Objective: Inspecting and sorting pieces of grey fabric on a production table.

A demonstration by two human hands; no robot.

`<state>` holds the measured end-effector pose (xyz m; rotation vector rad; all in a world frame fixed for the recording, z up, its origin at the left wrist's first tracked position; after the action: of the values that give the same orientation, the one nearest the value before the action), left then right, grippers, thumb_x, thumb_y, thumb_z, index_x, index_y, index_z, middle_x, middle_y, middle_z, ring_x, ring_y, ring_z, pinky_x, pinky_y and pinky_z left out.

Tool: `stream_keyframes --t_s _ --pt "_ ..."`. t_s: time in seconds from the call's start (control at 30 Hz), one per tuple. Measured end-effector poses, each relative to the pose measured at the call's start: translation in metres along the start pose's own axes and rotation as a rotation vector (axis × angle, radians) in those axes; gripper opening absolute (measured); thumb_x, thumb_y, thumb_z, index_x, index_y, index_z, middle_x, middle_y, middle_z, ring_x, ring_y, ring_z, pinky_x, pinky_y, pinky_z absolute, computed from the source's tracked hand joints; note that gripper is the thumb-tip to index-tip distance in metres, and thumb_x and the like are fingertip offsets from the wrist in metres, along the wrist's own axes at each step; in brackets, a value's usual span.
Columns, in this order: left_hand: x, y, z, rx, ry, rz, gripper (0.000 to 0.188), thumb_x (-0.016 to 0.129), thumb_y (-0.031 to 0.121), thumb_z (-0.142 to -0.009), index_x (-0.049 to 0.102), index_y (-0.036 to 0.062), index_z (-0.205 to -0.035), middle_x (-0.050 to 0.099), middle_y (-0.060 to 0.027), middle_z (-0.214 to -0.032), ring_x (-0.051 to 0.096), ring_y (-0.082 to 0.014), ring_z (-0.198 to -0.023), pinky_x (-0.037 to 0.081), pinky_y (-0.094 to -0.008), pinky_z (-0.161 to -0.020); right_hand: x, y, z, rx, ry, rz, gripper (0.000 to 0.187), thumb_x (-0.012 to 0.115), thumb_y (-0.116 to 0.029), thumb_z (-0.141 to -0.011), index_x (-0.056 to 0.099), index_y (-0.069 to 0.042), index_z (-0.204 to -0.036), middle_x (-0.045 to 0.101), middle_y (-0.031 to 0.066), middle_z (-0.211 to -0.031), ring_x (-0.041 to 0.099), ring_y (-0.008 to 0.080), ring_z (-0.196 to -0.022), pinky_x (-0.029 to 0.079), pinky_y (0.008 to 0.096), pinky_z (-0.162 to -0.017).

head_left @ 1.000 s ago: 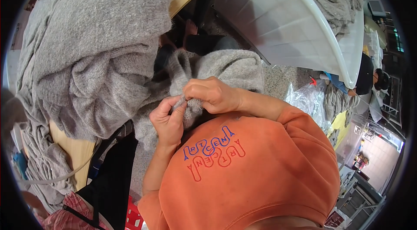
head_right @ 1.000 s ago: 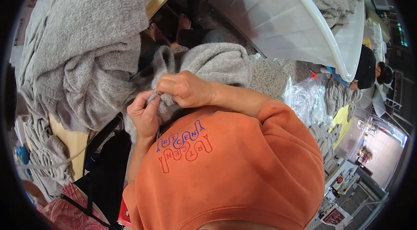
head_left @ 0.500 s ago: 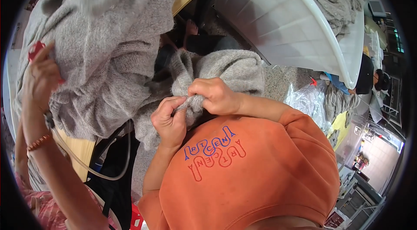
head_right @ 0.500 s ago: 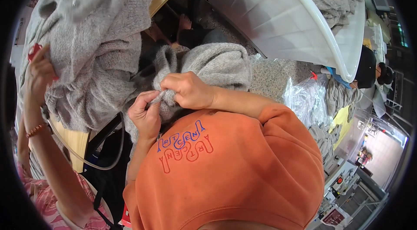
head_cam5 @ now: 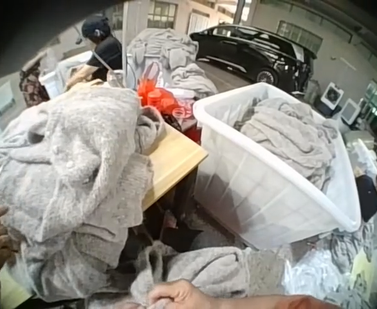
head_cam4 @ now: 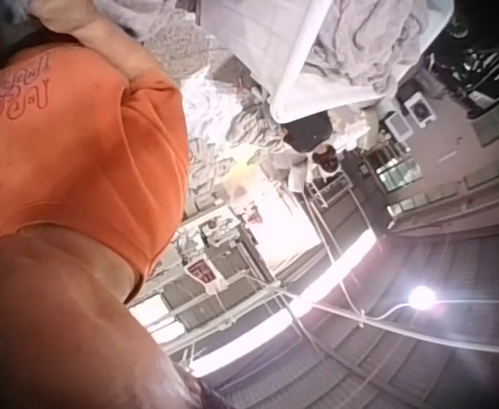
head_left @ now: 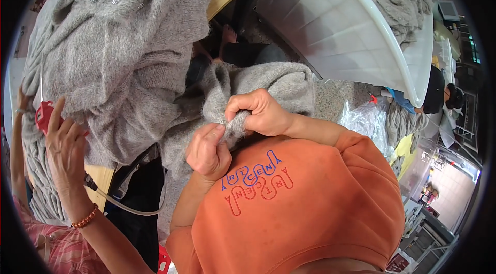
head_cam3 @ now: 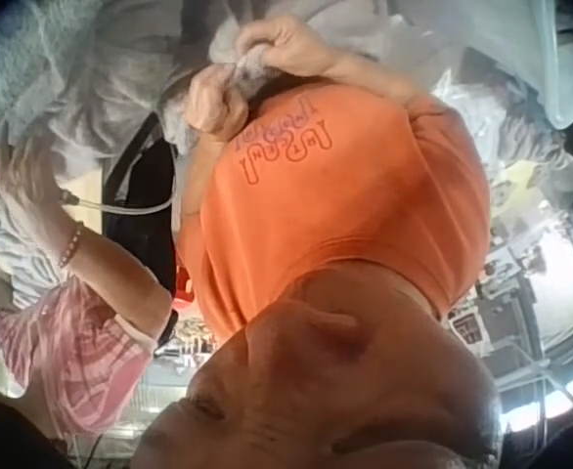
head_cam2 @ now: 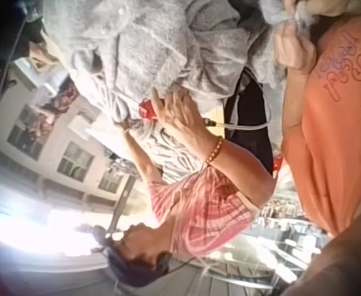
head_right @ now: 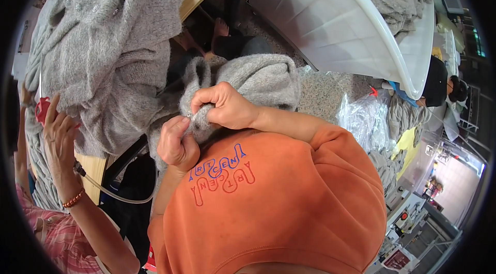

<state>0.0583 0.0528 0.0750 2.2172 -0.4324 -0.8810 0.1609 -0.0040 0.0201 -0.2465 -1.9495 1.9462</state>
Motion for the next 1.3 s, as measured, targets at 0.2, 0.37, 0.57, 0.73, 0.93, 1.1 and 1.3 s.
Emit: stream_keyframes --t_s 0.2,0.37,0.57,0.73,0.93,1.1,1.3 --pt "0.003 0.011 -0.002 0.127 -0.017 -0.058 0.027 0.053 -0.015 -0.057 0.057 -0.0019 -0.081 0.058 -0.0139 -0.071 0.058 -0.0244 -0.057 0.047 -0.0288 -0.048 0.002 -0.024 0.002 -0.249 0.105 0.264 0.028 0.045 0.01 -0.054 0.055 -0.001 -0.078 0.055 0.0083 -0.071 0.054 0.0201 -0.06 0.043 0.0287 -0.052" --pt "0.004 0.008 -0.004 0.095 -0.006 -0.059 0.025 0.053 -0.014 -0.059 0.057 -0.0026 -0.081 0.058 -0.0127 -0.07 0.057 -0.0247 -0.058 0.047 -0.0294 -0.049 0.01 -0.033 0.008 -0.41 0.189 0.618 0.031 0.049 0.007 -0.053 0.054 -0.002 -0.082 0.054 0.0111 -0.071 0.054 0.0278 -0.061 0.044 0.0315 -0.051" --pt "0.005 -0.049 0.005 -0.432 -0.058 0.084 0.009 0.061 -0.006 -0.07 0.06 -0.0017 -0.077 0.058 -0.0103 -0.067 0.053 -0.0146 -0.055 0.043 -0.0237 -0.05 -0.034 -0.017 0.005 -0.215 0.326 0.494 0.029 0.054 0.004 -0.057 0.054 -0.002 -0.086 0.057 0.011 -0.074 0.056 0.0281 -0.062 0.046 0.0314 -0.055" --pt "0.02 -0.077 0.027 -0.803 -0.187 0.294 0.005 0.06 0.003 -0.079 0.059 -0.0014 -0.076 0.048 0.0057 -0.057 0.041 -0.0019 -0.053 0.035 -0.0182 -0.046 -0.012 0.013 0.003 -0.097 -0.194 1.176 0.024 0.061 -0.009 -0.066 0.055 -0.002 -0.088 0.054 0.0112 -0.1 0.054 0.0253 -0.088 0.043 0.0357 -0.073" --pt "0.033 -0.066 0.025 -0.771 -0.239 0.491 0.004 0.06 0.002 -0.077 0.059 -0.0021 -0.076 0.051 0.0035 -0.061 0.042 -0.0027 -0.055 0.036 -0.0182 -0.049 0.008 0.012 -0.005 -0.093 -0.17 0.464 0.01 0.059 -0.007 -0.073 0.055 0.0 -0.078 0.057 0.0085 -0.075 0.055 0.0203 -0.07 0.042 0.0328 -0.063" --pt "0.023 -0.077 0.028 -0.813 -0.267 0.359 0.003 0.061 -0.001 -0.073 0.061 -0.0023 -0.076 0.053 0.0026 -0.063 0.044 -0.004 -0.057 0.037 -0.0189 -0.051 -0.013 0.025 -0.009 0.15 -0.028 0.222 0.004 0.054 -0.003 -0.077 0.054 0.0 -0.078 0.054 0.005 -0.068 0.05 0.0101 -0.062 0.04 0.0254 -0.055" --pt "0.035 -0.074 0.032 -0.834 -0.265 0.452 0.002 0.061 -0.001 -0.074 0.06 -0.0027 -0.073 0.052 0.0034 -0.062 0.043 -0.0027 -0.058 0.036 -0.0183 -0.05 0.007 0.018 -0.008 -0.044 -0.102 0.228 0.007 0.057 -0.008 -0.073 0.054 -0.001 -0.074 0.055 0.0091 -0.065 0.054 0.021 -0.058 0.042 0.0322 -0.053"
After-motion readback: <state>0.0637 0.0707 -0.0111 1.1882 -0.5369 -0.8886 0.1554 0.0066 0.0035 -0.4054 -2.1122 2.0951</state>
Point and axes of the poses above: each hand's wrist, its own z-axis away from the middle knuckle, its own x-axis out of the palm, y = z × x, the point moved 9 cm from there along -z, towards the middle knuckle
